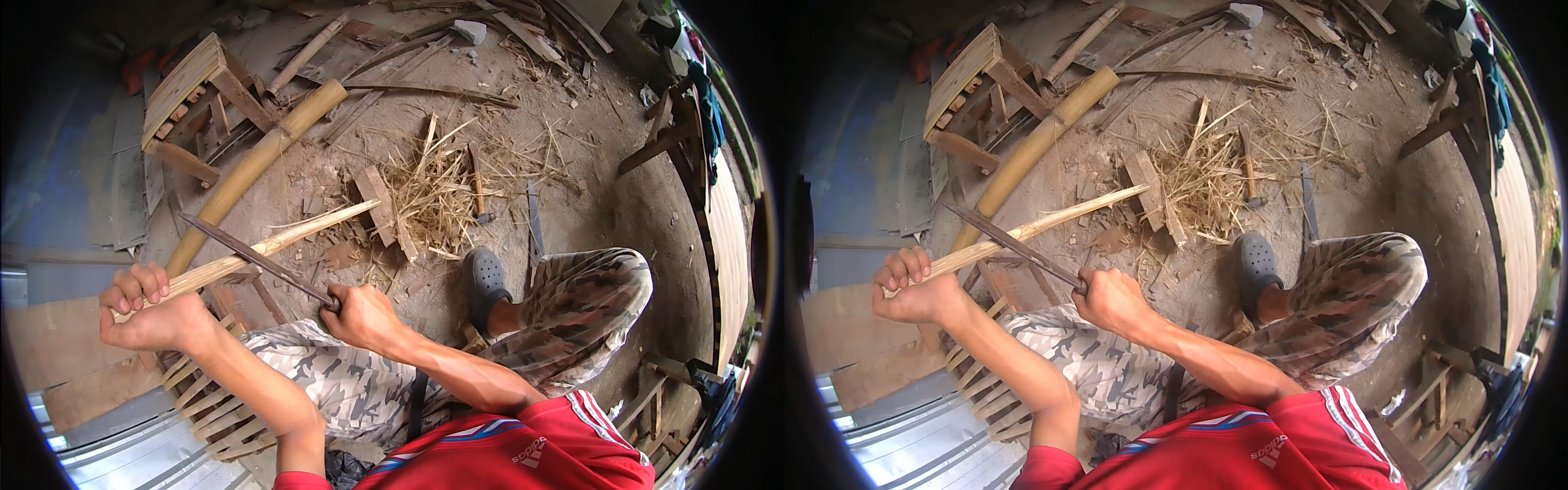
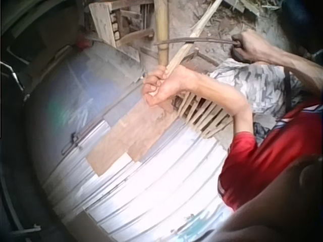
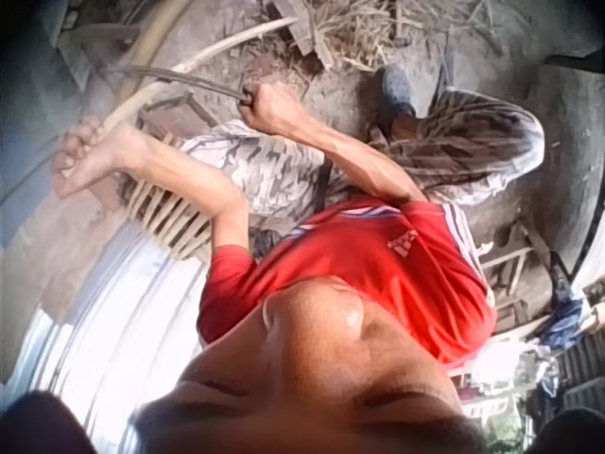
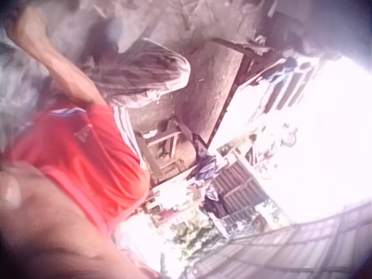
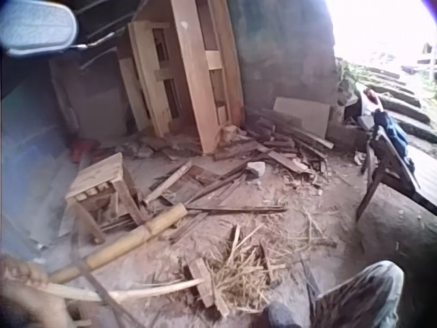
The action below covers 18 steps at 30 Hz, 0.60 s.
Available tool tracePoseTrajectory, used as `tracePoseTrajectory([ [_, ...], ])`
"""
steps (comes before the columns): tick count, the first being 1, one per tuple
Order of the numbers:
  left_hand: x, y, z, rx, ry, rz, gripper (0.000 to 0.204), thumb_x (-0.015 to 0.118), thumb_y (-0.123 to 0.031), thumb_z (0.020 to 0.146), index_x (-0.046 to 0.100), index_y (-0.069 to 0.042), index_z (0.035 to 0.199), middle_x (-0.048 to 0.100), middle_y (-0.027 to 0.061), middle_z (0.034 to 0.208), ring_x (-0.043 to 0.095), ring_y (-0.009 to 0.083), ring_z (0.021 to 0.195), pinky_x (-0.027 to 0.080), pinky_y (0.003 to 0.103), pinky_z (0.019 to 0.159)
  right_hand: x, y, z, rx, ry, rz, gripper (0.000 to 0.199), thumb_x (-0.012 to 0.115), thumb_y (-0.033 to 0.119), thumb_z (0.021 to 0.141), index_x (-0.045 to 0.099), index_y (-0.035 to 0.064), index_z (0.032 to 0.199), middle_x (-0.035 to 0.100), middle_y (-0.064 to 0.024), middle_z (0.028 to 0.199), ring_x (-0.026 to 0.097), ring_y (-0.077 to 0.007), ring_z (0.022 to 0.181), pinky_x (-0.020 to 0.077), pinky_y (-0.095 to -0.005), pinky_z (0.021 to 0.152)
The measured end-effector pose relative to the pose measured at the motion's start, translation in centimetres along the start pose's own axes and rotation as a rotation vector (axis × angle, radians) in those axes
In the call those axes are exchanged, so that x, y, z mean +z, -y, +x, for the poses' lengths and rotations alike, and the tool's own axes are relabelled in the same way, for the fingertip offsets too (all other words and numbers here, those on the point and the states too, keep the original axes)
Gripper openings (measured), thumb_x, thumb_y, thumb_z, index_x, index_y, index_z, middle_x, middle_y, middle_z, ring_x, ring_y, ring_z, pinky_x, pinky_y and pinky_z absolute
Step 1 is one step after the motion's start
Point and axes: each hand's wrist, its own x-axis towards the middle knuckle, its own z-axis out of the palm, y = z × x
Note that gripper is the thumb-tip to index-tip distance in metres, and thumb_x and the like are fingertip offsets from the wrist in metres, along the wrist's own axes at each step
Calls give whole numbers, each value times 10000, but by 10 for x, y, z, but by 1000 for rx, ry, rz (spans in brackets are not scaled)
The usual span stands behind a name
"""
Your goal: The person sits on the ground and uses a knife to shave thin strips from a wooden stick. They repeatedly scrape the knife along the wood, creating shavings that fall to the floor.
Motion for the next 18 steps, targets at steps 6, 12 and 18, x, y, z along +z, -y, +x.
tracePoseTrajectory([
  [6, -4, -5, -8, -10, 30, -24, 291, 429, -301, 829, 289, -168, 611, 252, -16, 543, 210, 109, 426, 203, 248, 422, 4, 3, -3, -5, -24, -9, 186, 613, 218, 822, 620, 36, 858, 608, -246, 622, 627, -447, 635, 520, -515, 625],
  [12, -11, -5, -9, 21, 38, -7, 286, 411, -297, 841, 293, -165, 617, 253, -15, 536, 215, 104, 423, 200, 253, 420, -2, 25, -22, -80, 20, -100, 218, 620, 231, 818, 624, 17, 859, 617, -245, 640, 631, -450, 668, 523, -511, 623],
  [18, -17, -3, -13, 19, 101, -74, 270, 421, -310, 848, 312, -158, 654, 259, -15, 531, 218, 100, 427, 191, 260, 416, -3, 11, -15, -36, -11, -103, 196, 635, 204, 817, 600, 19, 873, 618, -237, 635, 637, -449, 672, 525, -508, 624],
])
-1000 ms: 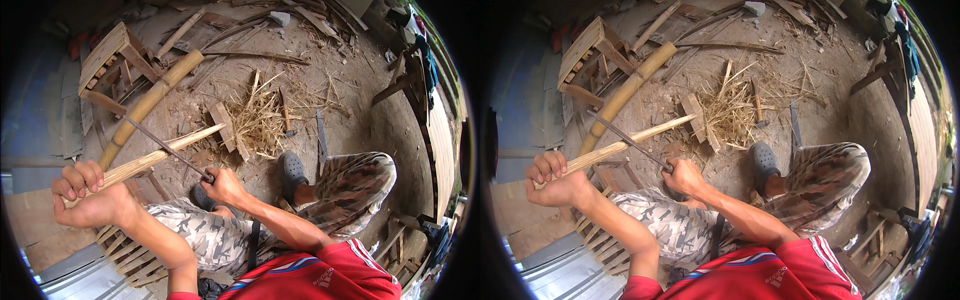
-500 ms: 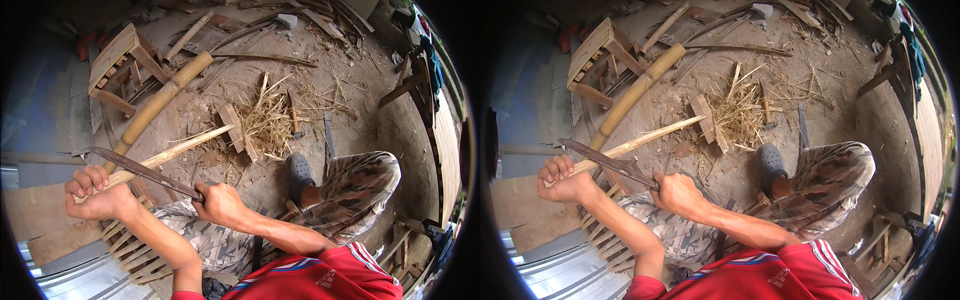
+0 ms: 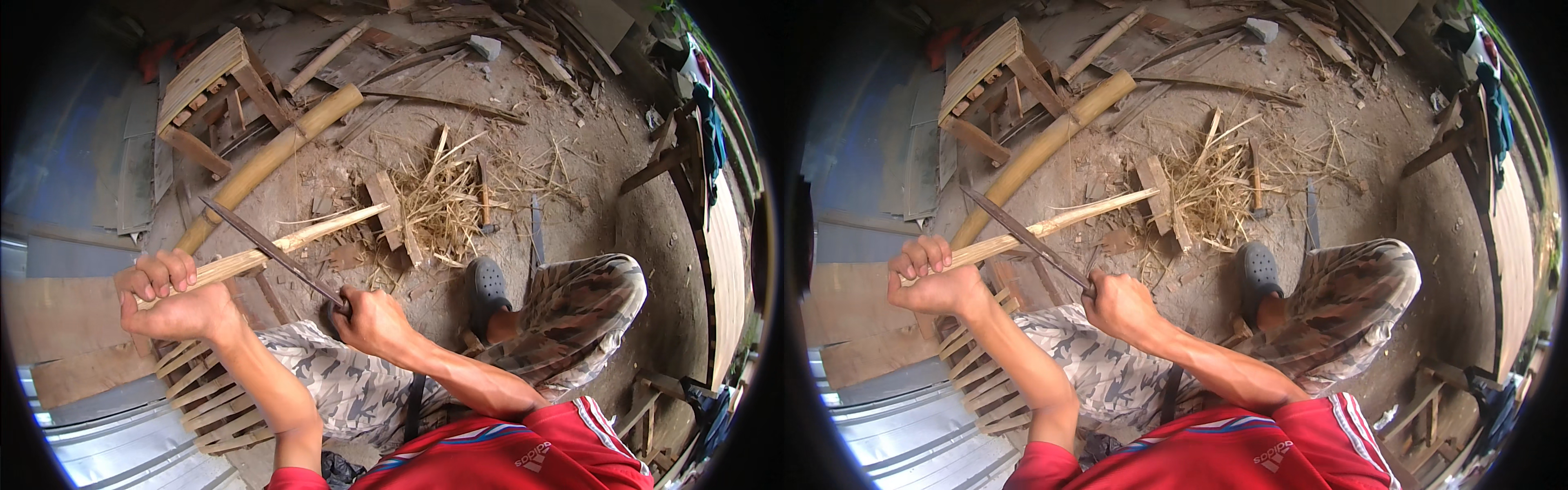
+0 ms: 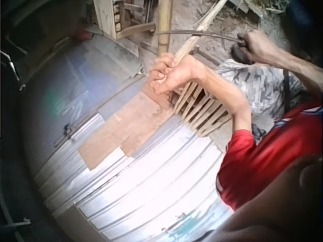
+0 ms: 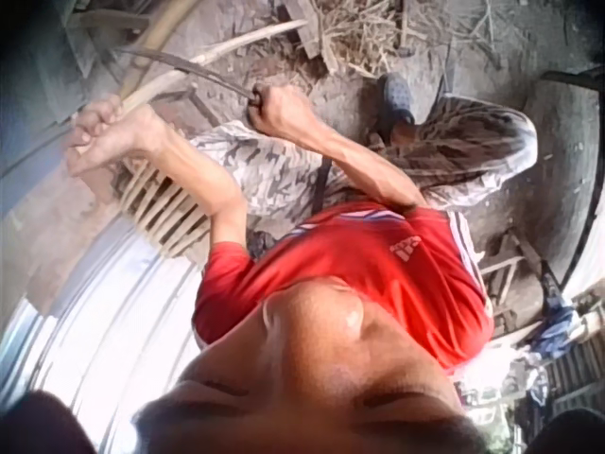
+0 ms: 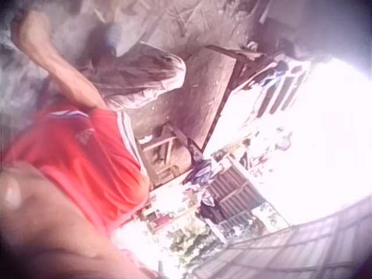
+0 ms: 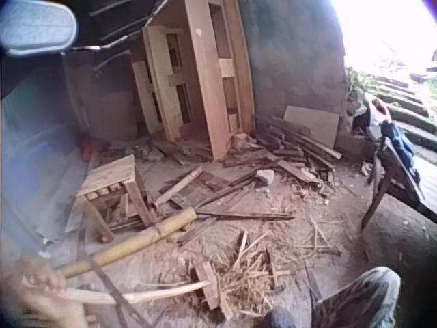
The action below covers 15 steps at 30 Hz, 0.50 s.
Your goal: The person sits on the ground and uses a knife to shave thin strips from a wooden stick. They repeatedly scrape the knife along the wood, creating shavings that fall to the floor.
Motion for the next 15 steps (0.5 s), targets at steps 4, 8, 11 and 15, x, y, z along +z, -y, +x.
tracePoseTrajectory([
  [4, 7, -1, -10, 1, 24, -24, 283, 433, -324, 849, 312, -157, 656, 261, -15, 531, 218, 102, 426, 189, 261, 416, -4, 8, -5, 0, -15, -7, 202, 635, 207, 826, 594, 13, 867, 611, -246, 626, 631, -455, 652, 520, -519, 624],
  [8, 7, 0, -12, 3, 66, -77, 295, 443, -333, 854, 312, -159, 655, 264, -14, 531, 219, 104, 428, 184, 258, 416, -12, -2, 1, -27, -52, -13, 191, 630, 198, 822, 590, 14, 861, 607, -254, 623, 621, -467, 633, 511, -542, 627],
  [11, 11, 1, -14, 2, 54, -56, 304, 447, -340, 857, 312, -159, 653, 265, -13, 531, 217, 104, 428, 182, 258, 415, -19, 29, -17, -62, 7, -21, 193, 637, 208, 817, 589, 29, 870, 605, -257, 621, 618, -473, 635, 510, -543, 625],
  [15, 15, 1, -19, -5, 84, -100, 306, 442, -341, 859, 302, -158, 657, 254, -14, 531, 204, 100, 427, 172, 258, 410, -21, -9, 8, 62, -21, -45, 178, 599, 177, 825, 598, 6, 872, 597, -268, 632, 619, -469, 675, 516, -517, 633],
])
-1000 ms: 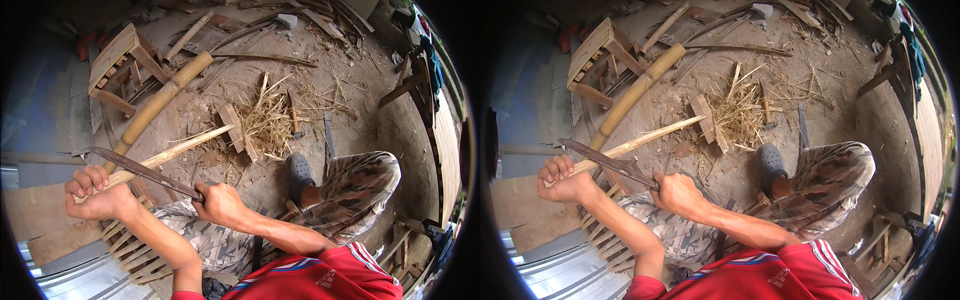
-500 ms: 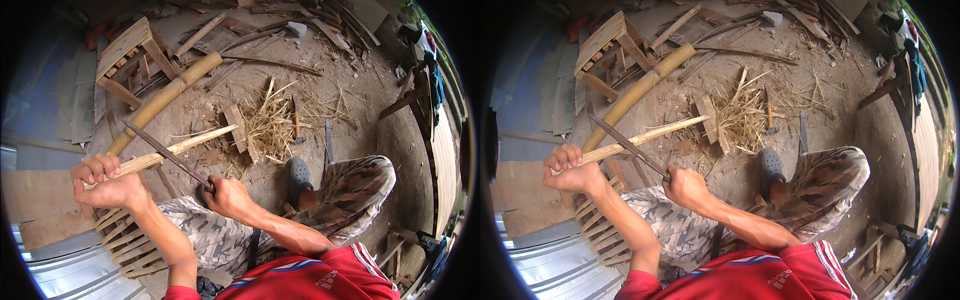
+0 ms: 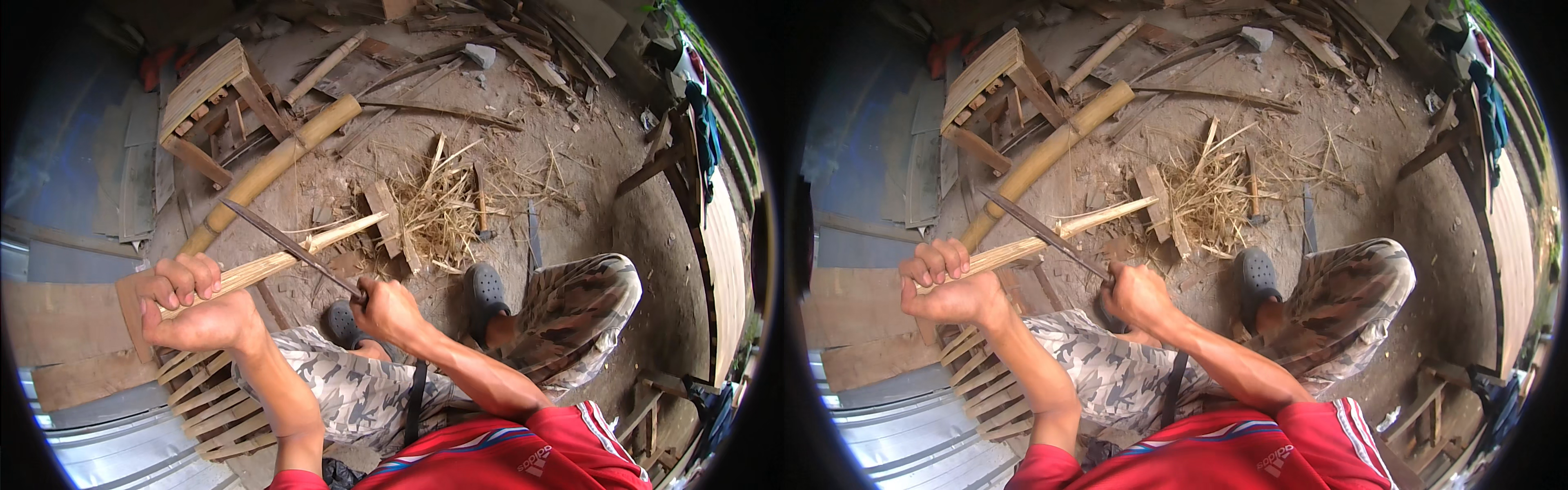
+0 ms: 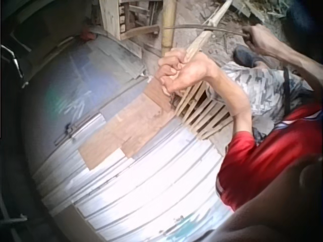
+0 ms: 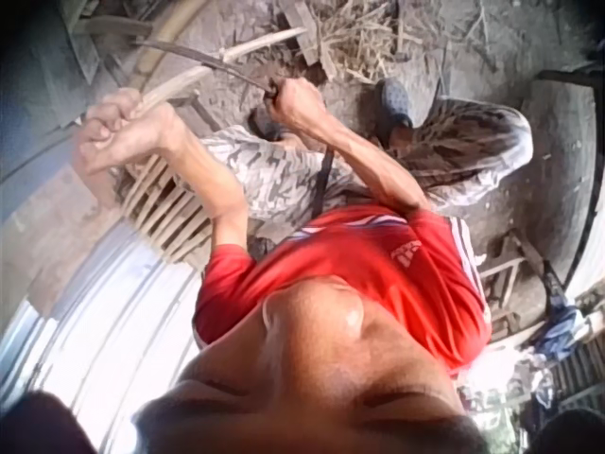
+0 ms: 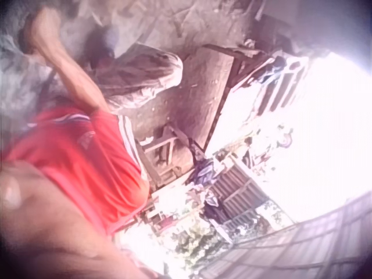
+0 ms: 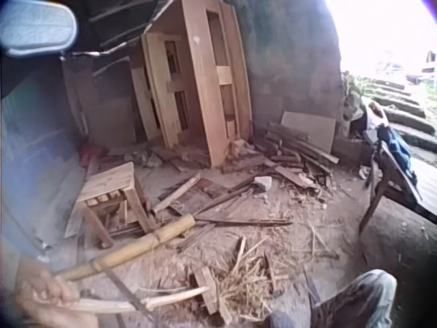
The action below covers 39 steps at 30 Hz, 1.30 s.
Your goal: The person sits on the ground and uses a knife to shave thin strips from a wooden stick. They repeatedly scrape the knife along the wood, creating shavings that fall to the floor.
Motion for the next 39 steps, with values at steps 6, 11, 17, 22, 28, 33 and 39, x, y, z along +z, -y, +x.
tracePoseTrajectory([
  [6, 0, 0, -3, -6, 11, 44, 321, 435, -350, 863, 284, -160, 653, 247, -17, 530, 189, 99, 424, 155, 259, 405, 5, 10, -14, -32, 15, 57, 210, 627, 199, 815, 600, -7, 844, 611, -272, 636, 639, -464, 675, 526, -516, 639],
  [11, 4, -1, -4, -8, 15, 24, 342, 445, -364, 858, 276, -161, 640, 245, -13, 532, 188, 101, 428, 150, 263, 410, -3, -16, -9, 31, 29, 40, 203, 625, 190, 811, 619, -11, 838, 625, -256, 648, 648, -440, 669, 529, -496, 636],
  [17, 7, 0, -8, -44, 80, -3, 342, 461, -363, 854, 295, -160, 634, 264, -8, 544, 199, 107, 445, 166, 264, 433, 1, -2, -8, 13, -8, 141, 190, 640, 206, 812, 602, 22, 840, 596, -248, 615, 620, -460, 653, 514, -503, 624],
  [22, 16, 0, -14, -63, 142, -34, 296, 437, -308, 849, 298, -165, 630, 275, -17, 542, 224, 101, 451, 193, 250, 441, -2, 14, -14, -65, -11, 200, 202, 641, 207, 812, 614, 9, 838, 601, -253, 628, 622, -460, 659, 515, -494, 620],
  [28, 10, -2, -15, -89, 332, -96, 331, 435, -361, 889, 314, -152, 663, 287, -4, 560, 225, 114, 477, 201, 272, 461, -10, 4, -3, 0, 8, 180, 217, 617, 198, 803, 617, -18, 827, 607, -268, 661, 629, -461, 694, 515, -484, 646],
  [33, 12, 0, -18, -106, 384, -139, 333, 430, -359, 897, 312, -149, 667, 289, -3, 562, 221, 114, 480, 203, 274, 466, -2, -21, 9, 94, -15, 212, 188, 636, 182, 791, 631, 0, 837, 605, -249, 652, 620, -457, 673, 515, -467, 622],
  [39, 18, 0, -22, -82, 341, -75, 318, 426, -348, 888, 309, -149, 668, 283, -5, 558, 225, 113, 478, 196, 275, 468, 1, -16, 0, 36, -31, 200, 196, 612, 196, 803, 642, 6, 839, 615, -271, 660, 636, -458, 684, 521, -502, 654],
])
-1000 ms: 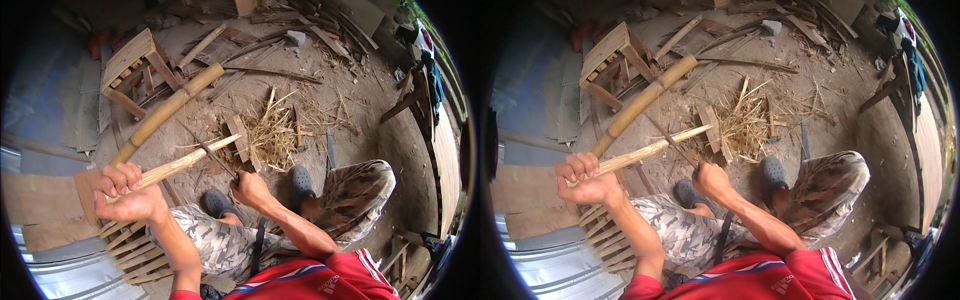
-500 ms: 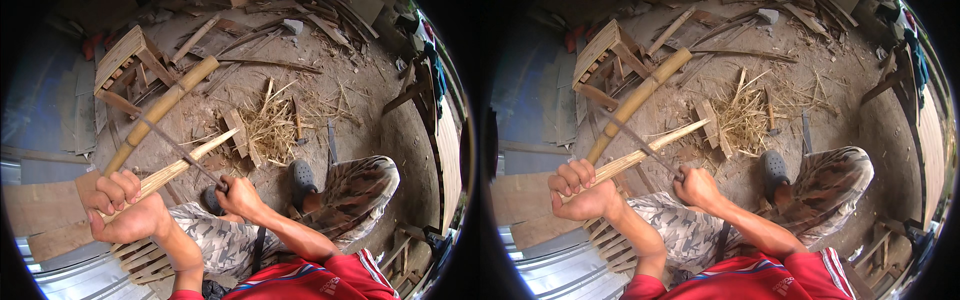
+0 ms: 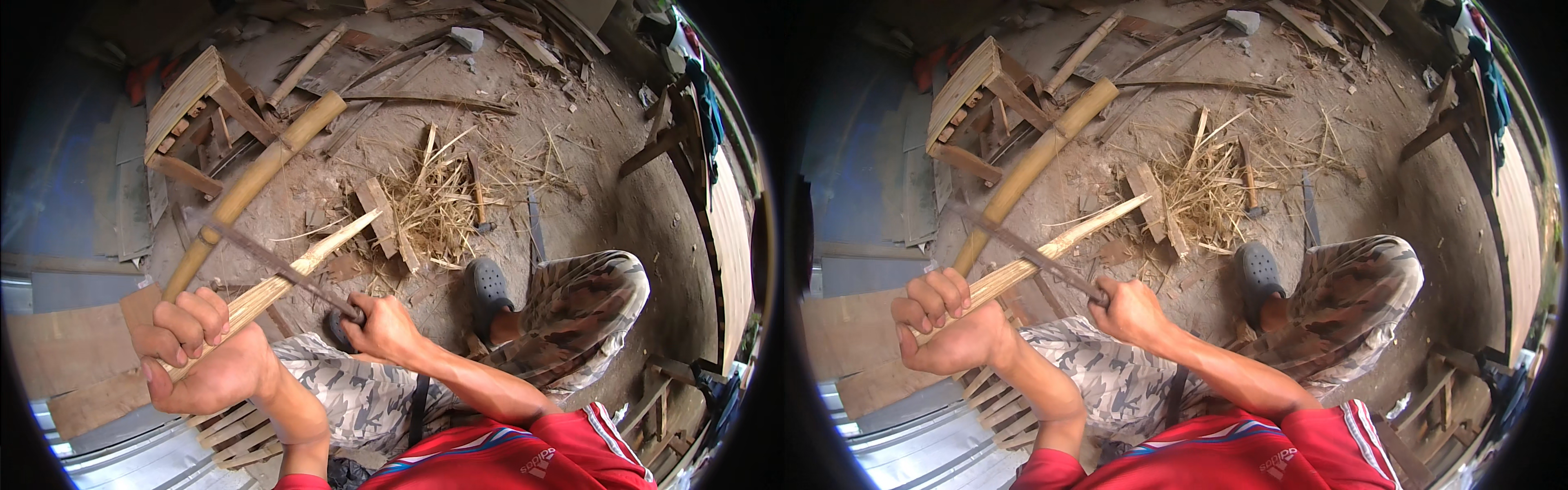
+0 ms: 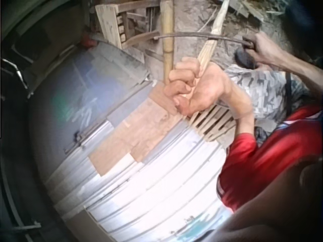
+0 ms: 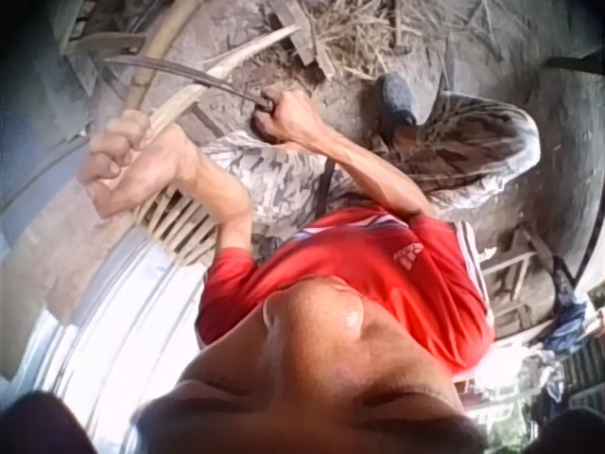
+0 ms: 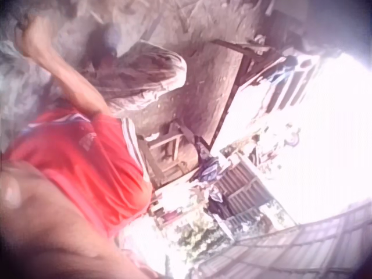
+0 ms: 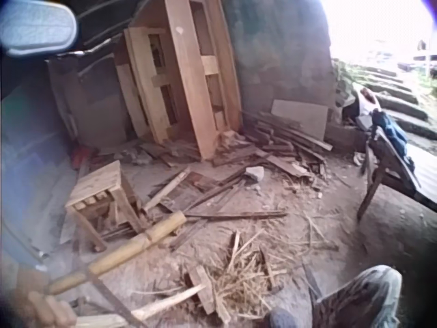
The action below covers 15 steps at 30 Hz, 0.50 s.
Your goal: The person sits on the ground and uses a knife to shave thin strips from a wooden stick. They repeatedly scrape the knife along the wood, creating shavings that fall to the floor.
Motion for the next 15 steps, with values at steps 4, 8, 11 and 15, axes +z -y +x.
tracePoseTrajectory([
  [4, -7, -2, 5, 0, -62, -32, 304, 425, -336, 874, 310, -150, 662, 277, -4, 555, 221, 115, 468, 196, 272, 465, 2, -44, 14, 172, 33, -23, 214, 595, 217, 816, 654, 17, 869, 632, -273, 687, 645, -457, 702, 523, -516, 677],
  [8, -6, -2, 5, 23, -160, 45, 297, 427, -329, 859, 311, -151, 652, 276, -2, 553, 216, 112, 452, 193, 259, 446, 2, -12, -3, -33, 40, -22, 222, 633, 258, 814, 617, 40, 852, 623, -246, 655, 627, -457, 667, 516, -519, 650],
  [11, -7, -1, 10, 47, -231, 89, 294, 431, -321, 842, 303, -156, 636, 272, -4, 549, 223, 107, 438, 195, 245, 427, 15, -28, 9, -27, -22, -75, 222, 637, 260, 812, 617, 46, 865, 627, -244, 662, 627, -455, 668, 518, -521, 648],
  [15, -25, 0, 25, 73, -435, 191, 291, 436, -311, 822, 288, -168, 617, 263, -12, 540, 238, 102, 419, 207, 235, 415, 19, 1, -5, -29, 33, -70, 208, 644, 237, 807, 620, 42, 875, 625, -232, 642, 628, -446, 633, 522, -511, 613],
])
